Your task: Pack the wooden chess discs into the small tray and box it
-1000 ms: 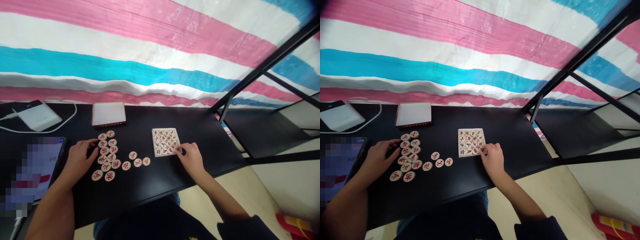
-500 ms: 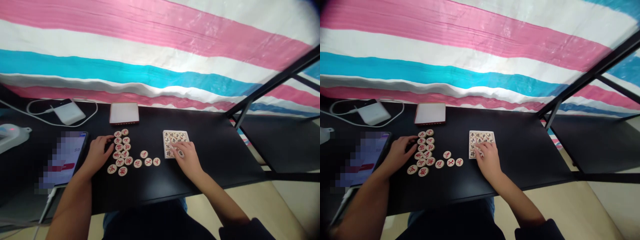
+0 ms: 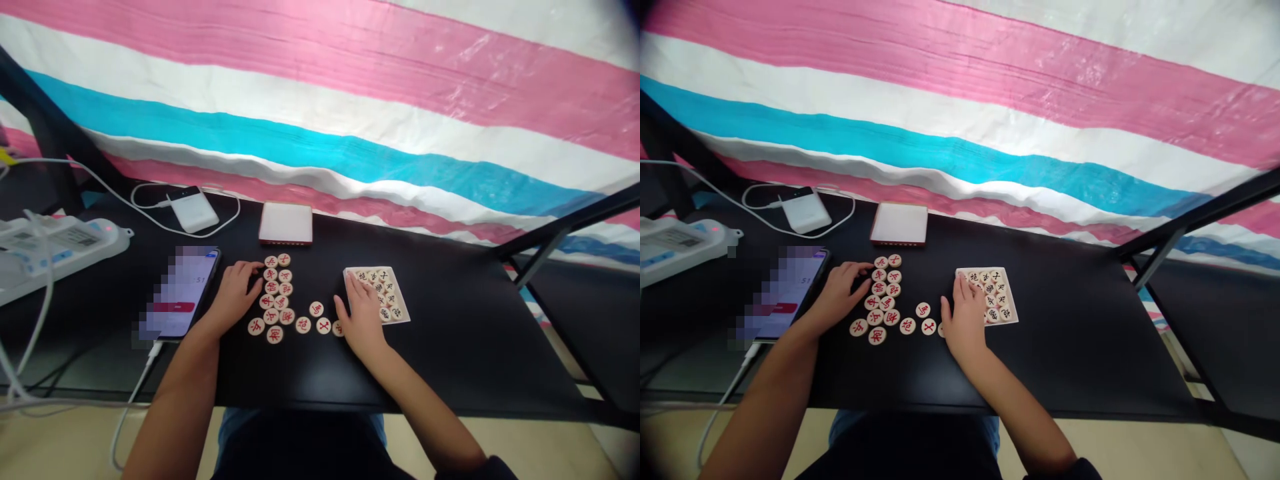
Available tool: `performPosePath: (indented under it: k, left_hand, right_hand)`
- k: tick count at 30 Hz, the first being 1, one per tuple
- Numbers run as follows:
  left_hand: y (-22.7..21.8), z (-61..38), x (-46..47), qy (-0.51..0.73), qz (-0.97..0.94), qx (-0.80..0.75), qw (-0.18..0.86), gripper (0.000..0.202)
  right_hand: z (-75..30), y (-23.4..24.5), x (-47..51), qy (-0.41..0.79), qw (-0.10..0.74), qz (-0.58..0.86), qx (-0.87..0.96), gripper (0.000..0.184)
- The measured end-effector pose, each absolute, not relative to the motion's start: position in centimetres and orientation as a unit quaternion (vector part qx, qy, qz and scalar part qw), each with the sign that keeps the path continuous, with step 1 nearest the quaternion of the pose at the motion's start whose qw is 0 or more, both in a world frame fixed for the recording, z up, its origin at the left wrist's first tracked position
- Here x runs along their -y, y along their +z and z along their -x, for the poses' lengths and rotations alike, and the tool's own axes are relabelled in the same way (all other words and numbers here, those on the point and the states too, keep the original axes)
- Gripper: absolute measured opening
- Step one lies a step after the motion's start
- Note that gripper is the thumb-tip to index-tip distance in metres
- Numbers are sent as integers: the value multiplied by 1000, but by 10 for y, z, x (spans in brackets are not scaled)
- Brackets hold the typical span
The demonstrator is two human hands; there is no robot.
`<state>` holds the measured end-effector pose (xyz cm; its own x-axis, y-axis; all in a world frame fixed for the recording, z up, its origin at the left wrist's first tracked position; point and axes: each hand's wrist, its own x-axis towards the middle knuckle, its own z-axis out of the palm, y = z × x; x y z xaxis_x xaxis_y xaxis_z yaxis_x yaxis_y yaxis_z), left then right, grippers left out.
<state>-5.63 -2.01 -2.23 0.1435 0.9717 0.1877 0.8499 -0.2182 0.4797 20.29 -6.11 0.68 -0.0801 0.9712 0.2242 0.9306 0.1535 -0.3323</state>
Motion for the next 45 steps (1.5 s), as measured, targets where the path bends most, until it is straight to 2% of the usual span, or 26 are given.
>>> performPosePath:
  k: [8, 19, 27, 29, 34, 45]
  left_hand:
    - [-23, 57, 20, 244, -744, -608, 134, 30]
    - [-24, 58, 19, 246, -751, -600, 127, 30]
    - [-25, 60, 18, 236, -757, -597, 121, 29]
    - [-25, 60, 18, 236, -754, -602, 119, 29]
    - [-25, 59, 17, 241, -752, -601, 125, 29]
    - [-25, 59, 17, 237, -746, -607, 138, 31]
  right_hand:
    - [-182, 15, 43, 48, 152, 649, 744, 44]
    - [-135, 36, 0, 56, 186, 605, 772, 31]
    - [-98, 27, -26, 81, 121, 544, 826, 21]
    - [-104, 30, -26, 81, 135, 546, 823, 18]
    - [-145, 38, -14, 76, 250, 594, 761, 16]
    - [-175, 15, -2, 79, 275, 589, 756, 9]
